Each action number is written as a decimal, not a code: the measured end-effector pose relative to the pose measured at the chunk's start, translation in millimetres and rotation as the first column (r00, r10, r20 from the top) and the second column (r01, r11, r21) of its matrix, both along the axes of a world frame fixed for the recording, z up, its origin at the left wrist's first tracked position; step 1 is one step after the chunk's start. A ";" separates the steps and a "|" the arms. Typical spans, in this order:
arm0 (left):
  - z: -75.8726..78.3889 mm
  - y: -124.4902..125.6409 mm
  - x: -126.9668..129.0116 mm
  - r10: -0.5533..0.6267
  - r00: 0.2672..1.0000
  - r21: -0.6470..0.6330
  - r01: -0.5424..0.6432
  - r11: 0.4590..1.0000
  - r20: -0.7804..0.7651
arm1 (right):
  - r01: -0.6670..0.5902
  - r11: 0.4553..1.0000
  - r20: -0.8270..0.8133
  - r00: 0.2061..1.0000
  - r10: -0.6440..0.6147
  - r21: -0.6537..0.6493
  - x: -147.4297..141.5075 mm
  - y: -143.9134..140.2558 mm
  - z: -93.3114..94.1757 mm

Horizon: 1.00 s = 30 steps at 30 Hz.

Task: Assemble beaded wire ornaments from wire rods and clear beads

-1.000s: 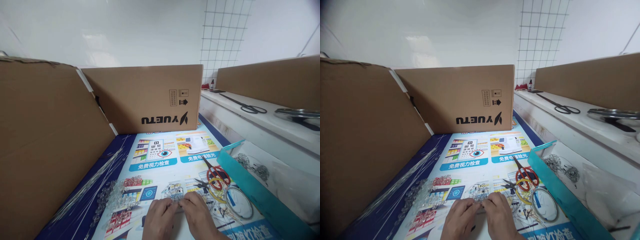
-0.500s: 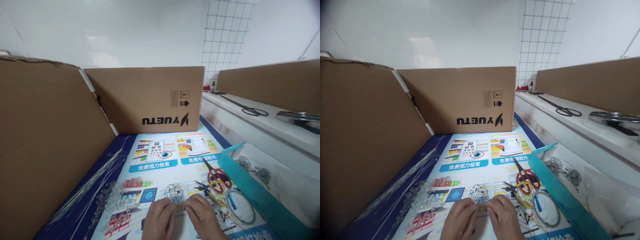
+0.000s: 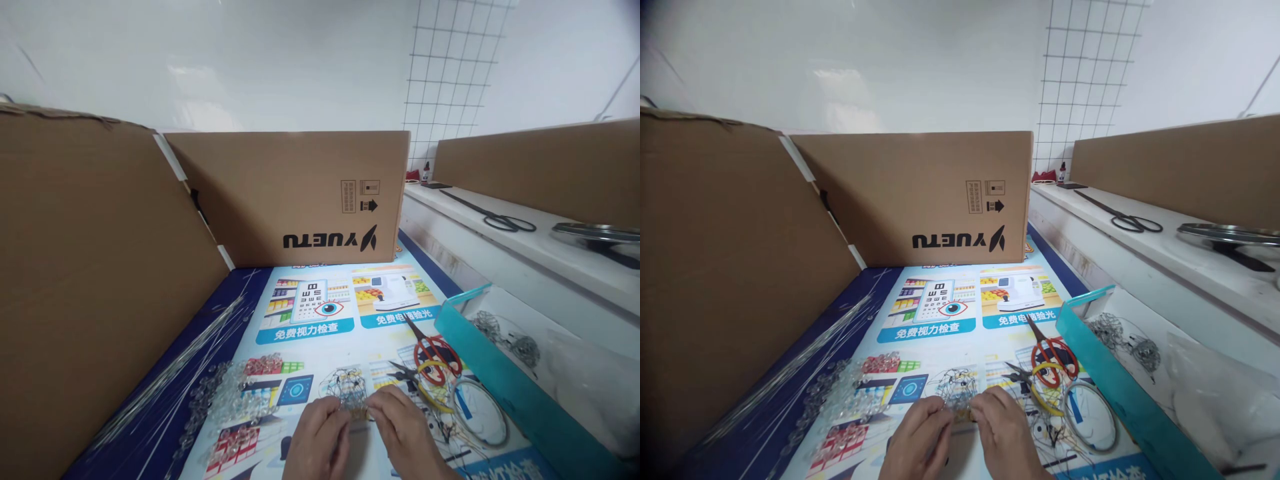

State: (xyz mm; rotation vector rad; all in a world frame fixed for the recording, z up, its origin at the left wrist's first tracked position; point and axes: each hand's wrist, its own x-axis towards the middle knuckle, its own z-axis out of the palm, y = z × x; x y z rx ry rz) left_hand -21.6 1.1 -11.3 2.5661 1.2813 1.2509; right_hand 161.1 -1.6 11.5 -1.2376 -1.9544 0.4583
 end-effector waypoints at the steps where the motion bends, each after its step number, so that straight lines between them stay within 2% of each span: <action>1: -0.2 0.0 -0.2 -0.001 1.000 0.005 0.001 1.000 -0.002 | -0.006 1.000 -0.013 1.000 0.006 0.015 -0.9 0.4 0.6; 7: 0.2 -0.7 -1.2 -0.011 1.000 0.026 0.011 1.000 0.004 | 0.069 0.996 -0.040 0.997 -0.066 0.061 -9.2 3.5 -0.3; 15: -1.6 -0.8 -4.0 -0.060 0.998 -0.030 0.059 0.998 -0.024 | 0.055 0.991 -0.001 0.998 -0.055 0.123 -18.2 3.7 0.6; 20: -6.7 -1.4 -5.3 -0.044 0.999 -0.019 0.044 0.999 -0.010 | 0.042 0.997 -0.046 0.998 -0.039 0.071 -21.3 1.8 1.9; 26: -13.3 -1.5 -6.3 -0.002 1.000 0.060 0.003 0.998 -0.011 | 0.007 1.000 -0.130 0.991 -0.010 -0.026 -21.3 -0.3 5.1; 30: -13.9 -1.7 -7.1 0.041 0.999 0.093 -0.038 0.995 -0.023 | 0.002 0.999 -0.155 0.988 -0.008 -0.042 -20.8 0.1 5.0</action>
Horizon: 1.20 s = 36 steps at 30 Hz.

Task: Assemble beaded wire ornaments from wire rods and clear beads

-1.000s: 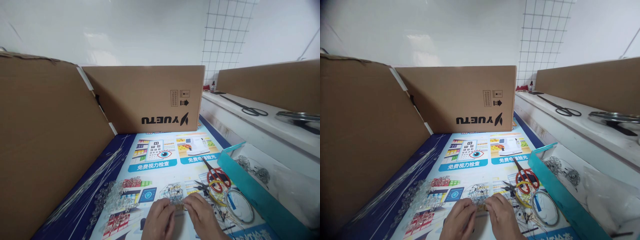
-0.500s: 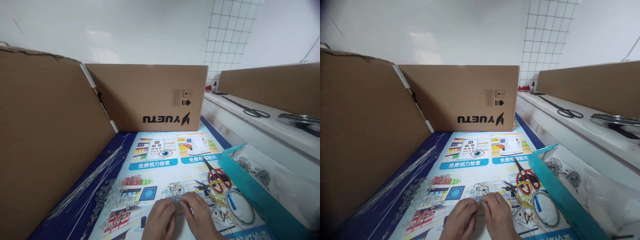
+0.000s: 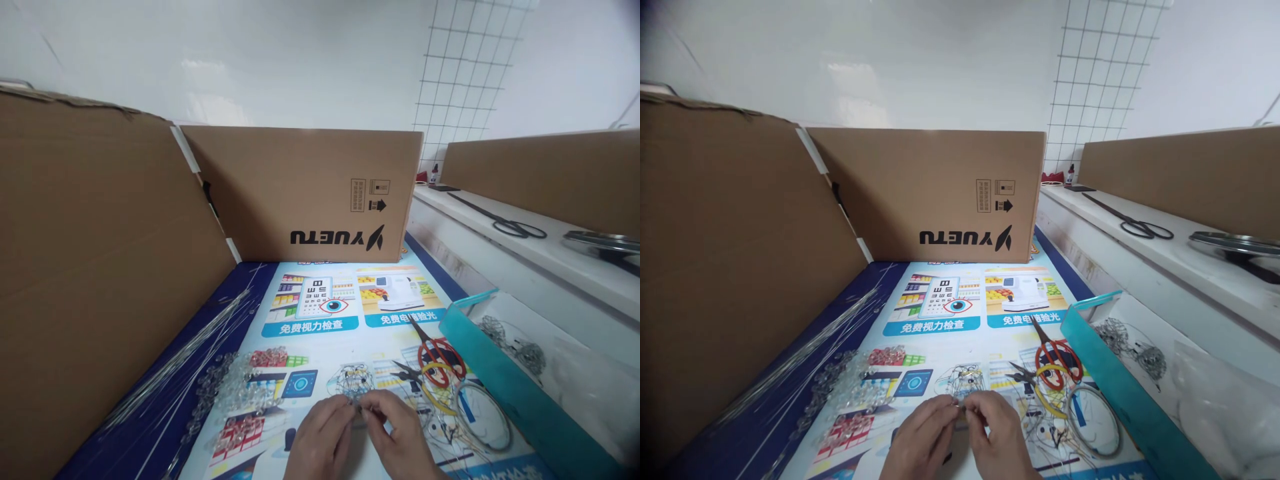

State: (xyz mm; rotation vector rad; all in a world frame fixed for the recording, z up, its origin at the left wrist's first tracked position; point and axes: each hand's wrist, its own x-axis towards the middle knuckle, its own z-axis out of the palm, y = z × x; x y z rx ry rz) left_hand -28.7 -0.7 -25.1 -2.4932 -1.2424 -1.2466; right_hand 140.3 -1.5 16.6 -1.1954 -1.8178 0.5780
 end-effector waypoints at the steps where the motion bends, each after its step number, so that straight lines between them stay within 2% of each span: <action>1: -0.5 0.1 -0.1 0.008 1.000 0.008 -0.008 1.000 -0.006 | -0.002 1.000 -0.004 1.000 0.002 0.001 0.1 0.0 -0.4; 6: -6.8 1.3 0.8 0.034 0.999 0.035 -0.034 0.999 0.003 | -0.020 1.000 -0.035 0.999 0.019 -0.017 0.7 -1.0 -2.8; 10: -9.5 1.0 2.1 0.025 0.997 0.068 -0.029 0.997 0.068 | -0.040 0.998 -0.040 0.998 0.038 -0.047 1.3 -2.0 -2.5; 15: -4.6 0.0 2.7 -0.009 1.000 0.016 0.009 1.000 0.013 | -0.048 0.998 0.013 0.999 0.048 -0.032 2.4 -1.2 -2.8; 25: 7.0 -0.1 8.1 0.050 0.998 0.020 -0.051 0.999 0.031 | -0.051 0.999 0.142 0.989 0.048 0.019 4.1 -3.6 -11.4; 32: 11.1 -2.6 9.3 0.011 0.999 -0.118 -0.005 0.993 0.051 | -0.037 0.996 0.294 0.956 0.010 0.087 4.8 -2.9 -6.5; 36: 14.7 -2.5 8.8 -0.006 0.997 -0.158 0.017 0.987 0.071 | -0.027 0.998 0.199 0.980 0.016 0.054 6.5 -2.7 -5.4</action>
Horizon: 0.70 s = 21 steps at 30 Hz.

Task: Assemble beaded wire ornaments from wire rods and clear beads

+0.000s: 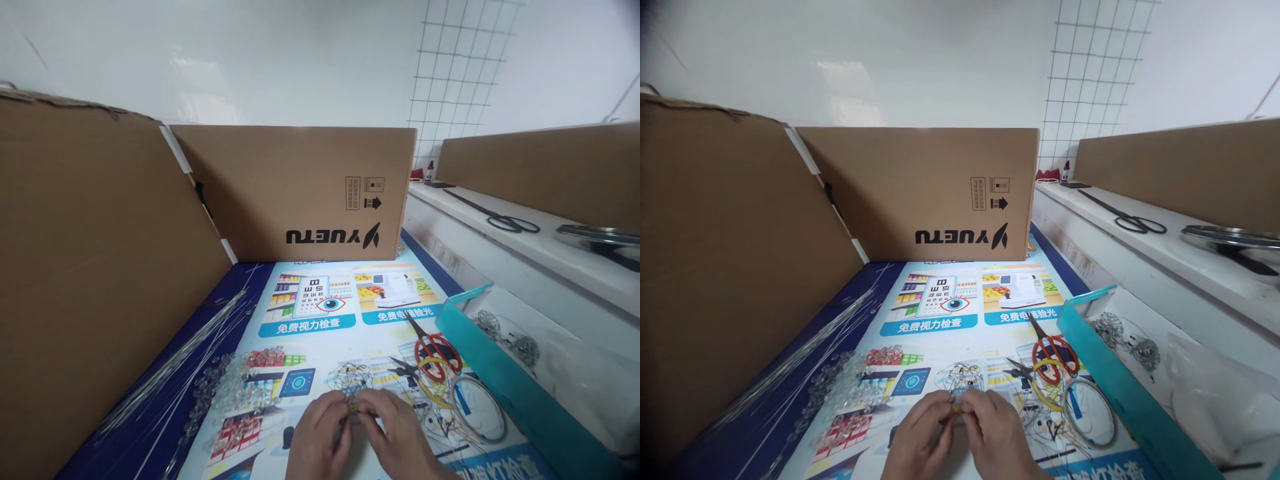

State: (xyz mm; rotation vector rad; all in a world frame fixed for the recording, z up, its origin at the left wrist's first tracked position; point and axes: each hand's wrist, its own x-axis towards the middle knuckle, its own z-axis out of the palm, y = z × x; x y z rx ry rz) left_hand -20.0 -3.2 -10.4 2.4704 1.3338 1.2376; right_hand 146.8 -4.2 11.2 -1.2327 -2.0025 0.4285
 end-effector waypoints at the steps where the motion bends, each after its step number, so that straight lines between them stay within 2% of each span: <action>1: 1.4 -0.3 0.6 -0.016 1.000 -0.020 0.016 1.000 0.013 | 0.007 0.999 -0.049 0.999 -0.008 -0.035 0.1 0.0 0.8; 4: 6.0 -2.4 3.8 -0.034 0.995 -0.078 0.042 0.996 0.093 | 0.032 0.987 -0.160 0.985 -0.058 -0.158 -0.8 -0.1 5.7; 7: 9.6 -5.2 6.0 0.024 0.987 -0.096 -0.009 0.995 0.159 | 0.044 0.975 -0.179 0.980 -0.084 -0.218 -1.1 0.2 12.2; 14: 26.7 -3.8 -4.0 0.094 0.980 -0.076 -0.081 0.994 0.178 | 0.045 0.989 -0.085 0.995 -0.057 -0.144 9.6 6.7 19.7; 18: 39.1 -4.5 -6.8 -0.019 0.990 -0.141 0.039 0.989 0.141 | -0.032 0.997 -0.057 0.998 0.028 -0.070 8.2 6.0 20.6; 21: 42.0 -5.5 -5.2 -0.118 0.993 -0.118 0.118 0.986 0.011 | -0.062 0.998 -0.017 0.998 0.061 -0.019 1.7 3.3 15.4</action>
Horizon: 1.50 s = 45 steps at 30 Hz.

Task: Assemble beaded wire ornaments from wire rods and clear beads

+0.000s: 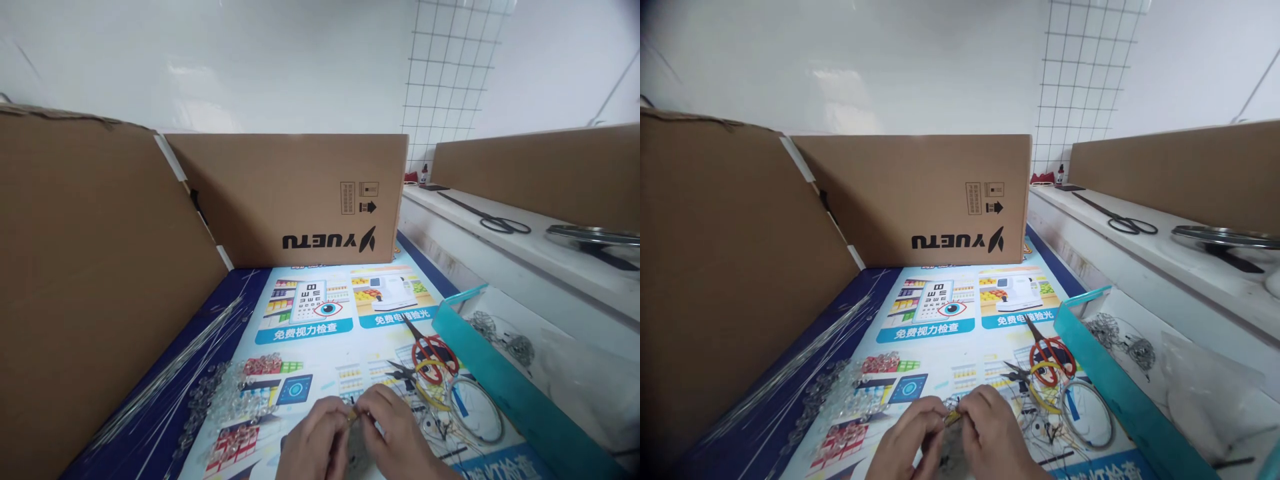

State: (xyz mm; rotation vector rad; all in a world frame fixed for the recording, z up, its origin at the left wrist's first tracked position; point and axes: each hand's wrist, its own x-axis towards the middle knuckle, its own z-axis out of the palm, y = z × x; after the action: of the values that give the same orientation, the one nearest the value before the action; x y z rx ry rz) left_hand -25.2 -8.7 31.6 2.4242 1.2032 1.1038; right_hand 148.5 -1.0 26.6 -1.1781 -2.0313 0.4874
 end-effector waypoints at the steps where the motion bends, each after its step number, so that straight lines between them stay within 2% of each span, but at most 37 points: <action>1: 0.2 0.1 1.1 -0.011 0.999 0.045 0.013 0.999 -0.052 | 0.006 1.000 0.025 1.000 -0.006 0.005 -2.3 -1.0 -3.1; 4: 0.4 1.4 6.2 -0.027 0.987 0.211 0.060 0.976 -0.158 | 0.010 1.000 0.105 0.994 -0.013 0.021 -7.9 -3.8 -13.2; 7: -0.4 2.7 11.2 -0.081 0.990 0.270 0.109 0.957 -0.114 | -0.019 1.000 0.143 0.990 0.016 0.024 -10.7 -5.6 -16.8; 8: -1.2 2.9 12.0 -0.113 0.992 0.242 0.125 0.962 -0.060 | -0.013 1.000 0.137 0.991 0.014 -0.007 -10.9 -5.7 -15.4; 10: -3.8 3.0 11.9 -0.178 0.980 0.102 0.169 0.980 0.092 | 0.015 0.992 0.073 0.997 -0.006 -0.128 -10.0 -4.9 -9.2; 13: -7.1 2.6 9.5 -0.217 0.927 -0.118 0.263 0.958 0.306 | -0.040 0.930 -0.182 0.983 -0.029 -0.366 -7.0 -1.6 1.6; 16: -6.2 2.1 8.4 -0.209 0.901 -0.202 0.302 0.932 0.381 | -0.215 0.828 -0.466 0.883 -0.062 -0.518 -4.2 2.3 6.0; 19: -2.1 2.2 8.7 -0.198 0.902 -0.234 0.302 0.924 0.383 | -0.346 0.731 -0.629 0.764 -0.144 -0.588 -1.9 4.3 5.2; 23: 2.4 3.3 6.7 -0.154 0.909 -0.287 0.278 0.917 0.387 | -0.483 0.581 -0.743 0.550 -0.381 -0.655 -1.2 1.2 5.1; 26: 2.3 3.5 5.6 -0.120 0.920 -0.321 0.249 0.914 0.372 | -0.559 0.538 -0.769 0.363 -0.526 -0.631 -3.5 -4.6 7.0; 28: 1.1 2.9 6.6 -0.115 0.929 -0.309 0.232 0.922 0.353 | -0.619 0.499 -0.761 0.270 -0.590 -0.607 -4.6 -8.3 7.6; 31: 0.2 1.3 9.8 -0.115 0.933 -0.279 0.217 0.935 0.342 | -0.721 0.435 -0.773 0.221 -0.594 -0.540 -3.7 -12.0 5.1; 34: 2.9 0.2 11.1 -0.096 0.930 -0.261 0.196 0.945 0.354 | -0.773 0.414 -0.835 0.259 -0.486 -0.481 -1.6 -13.7 -0.7; 37: 9.2 0.8 8.0 -0.082 0.928 -0.271 0.189 0.944 0.364 | -0.787 0.429 -0.887 0.315 -0.337 -0.443 -1.2 -14.6 -3.6; 39: 13.9 2.0 4.4 -0.085 0.930 -0.310 0.204 0.929 0.358 | -0.731 0.501 -0.885 0.408 -0.225 -0.464 -1.6 -14.8 -0.8; 40: 15.9 2.7 2.6 -0.085 0.931 -0.338 0.212 0.917 0.355 | -0.668 0.566 -0.859 0.488 -0.156 -0.482 -1.6 -14.7 1.8; 42: 18.1 3.8 0.0 -0.071 0.927 -0.396 0.226 0.890 0.369 | -0.489 0.742 -0.718 0.696 0.014 -0.460 -1.3 -13.8 7.3; 44: 17.0 4.7 -0.7 -0.042 0.905 -0.441 0.247 0.863 0.424 | -0.346 0.901 -0.452 0.868 0.202 -0.261 -0.3 -11.9 10.0; 45: 15.5 5.0 -0.4 -0.023 0.889 -0.461 0.259 0.849 0.458 | -0.301 0.948 -0.288 0.921 0.261 -0.102 0.3 -10.7 9.8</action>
State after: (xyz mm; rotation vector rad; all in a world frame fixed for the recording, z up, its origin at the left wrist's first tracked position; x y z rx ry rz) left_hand -25.6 -3.7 47.1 1.7111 0.9820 1.0400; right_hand 148.8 -11.6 36.5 -0.8447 -1.9552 0.9018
